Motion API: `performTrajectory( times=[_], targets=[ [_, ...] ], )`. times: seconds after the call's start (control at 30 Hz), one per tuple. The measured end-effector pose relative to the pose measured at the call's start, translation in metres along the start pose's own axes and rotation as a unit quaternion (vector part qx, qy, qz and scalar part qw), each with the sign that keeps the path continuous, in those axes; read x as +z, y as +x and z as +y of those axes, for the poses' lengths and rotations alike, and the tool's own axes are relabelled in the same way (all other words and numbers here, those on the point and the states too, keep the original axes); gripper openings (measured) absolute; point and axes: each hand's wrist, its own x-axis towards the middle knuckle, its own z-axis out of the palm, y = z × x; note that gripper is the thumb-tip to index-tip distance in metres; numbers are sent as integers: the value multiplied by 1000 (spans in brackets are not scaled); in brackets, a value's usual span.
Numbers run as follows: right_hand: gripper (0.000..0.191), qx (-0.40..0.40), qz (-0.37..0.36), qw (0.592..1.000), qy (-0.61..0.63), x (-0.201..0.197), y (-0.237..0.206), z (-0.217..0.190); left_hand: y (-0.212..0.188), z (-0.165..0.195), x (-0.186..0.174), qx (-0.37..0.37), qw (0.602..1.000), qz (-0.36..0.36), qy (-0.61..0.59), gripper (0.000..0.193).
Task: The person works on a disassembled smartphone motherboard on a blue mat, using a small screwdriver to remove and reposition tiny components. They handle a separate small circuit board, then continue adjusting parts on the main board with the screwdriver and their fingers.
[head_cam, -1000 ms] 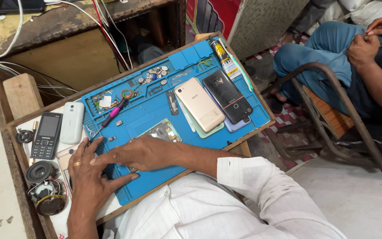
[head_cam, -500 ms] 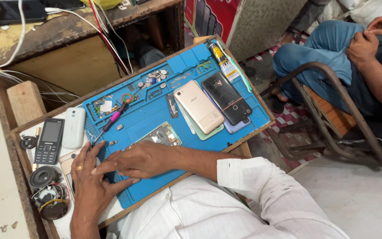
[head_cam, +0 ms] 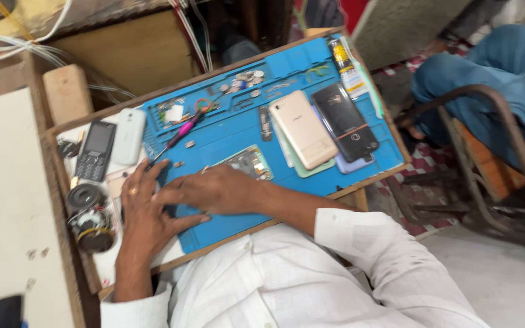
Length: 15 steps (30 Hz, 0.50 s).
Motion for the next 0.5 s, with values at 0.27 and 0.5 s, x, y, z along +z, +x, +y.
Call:
performTrajectory(
  times=[0.27, 0.5],
  targets=[
    [65, 7, -14, 1000, 21, 0, 1, 5, 0, 0, -5, -22, 1000, -16, -14, 79],
    [50, 35, -13, 998, 56, 5, -1, 8, -1, -2, -5, -37, 999, -34, -21, 81]
  ],
)
